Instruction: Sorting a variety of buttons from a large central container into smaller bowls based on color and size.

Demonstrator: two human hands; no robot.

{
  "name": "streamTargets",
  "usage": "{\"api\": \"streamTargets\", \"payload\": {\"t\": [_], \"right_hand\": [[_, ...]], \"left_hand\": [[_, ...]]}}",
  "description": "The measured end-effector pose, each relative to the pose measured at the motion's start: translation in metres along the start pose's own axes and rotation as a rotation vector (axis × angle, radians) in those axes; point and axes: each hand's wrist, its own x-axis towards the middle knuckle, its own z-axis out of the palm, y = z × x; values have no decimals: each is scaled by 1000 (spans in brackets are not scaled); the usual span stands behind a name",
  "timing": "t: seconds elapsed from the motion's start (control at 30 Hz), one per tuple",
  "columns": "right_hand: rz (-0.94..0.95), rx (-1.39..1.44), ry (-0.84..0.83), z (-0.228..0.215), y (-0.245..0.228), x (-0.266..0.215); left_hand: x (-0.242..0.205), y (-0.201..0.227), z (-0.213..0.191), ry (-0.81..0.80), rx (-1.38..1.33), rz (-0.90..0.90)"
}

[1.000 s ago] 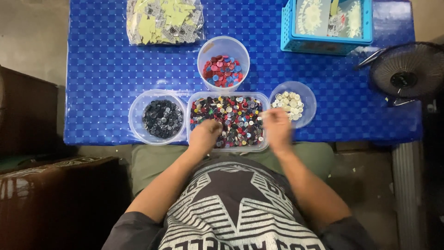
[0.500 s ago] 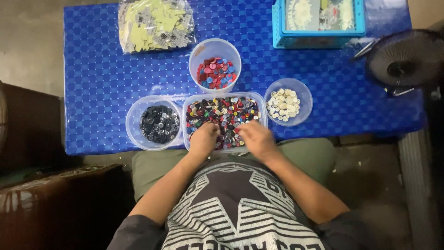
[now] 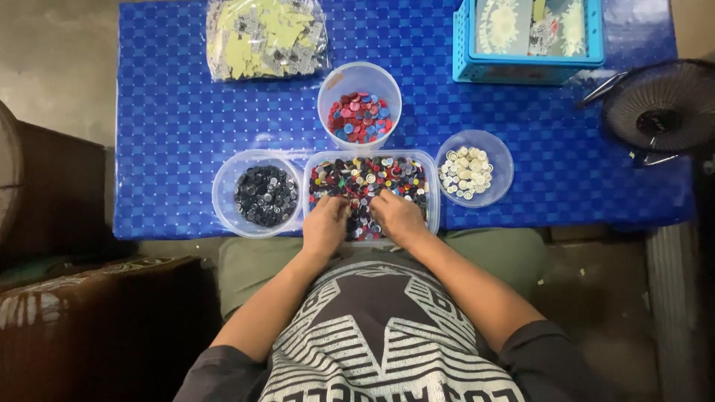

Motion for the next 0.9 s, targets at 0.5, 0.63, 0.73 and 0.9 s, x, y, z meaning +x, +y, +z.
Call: {"api": "streamTargets", "payload": {"t": [0.5,0.63,0.73,0.9], "right_hand": [[786,972,-290,-34,1,8],[1107,1412,-209,-13,16,-7],[1155,1469,-183,-15,16,-8],[1073,1319,-209,-35,3,3]], "left_hand": [[0,15,-9,81,47,50],[2,19,-16,54,6,50],[1,20,-15,77,43,68],[2,19,-12,68,48,45]]}}
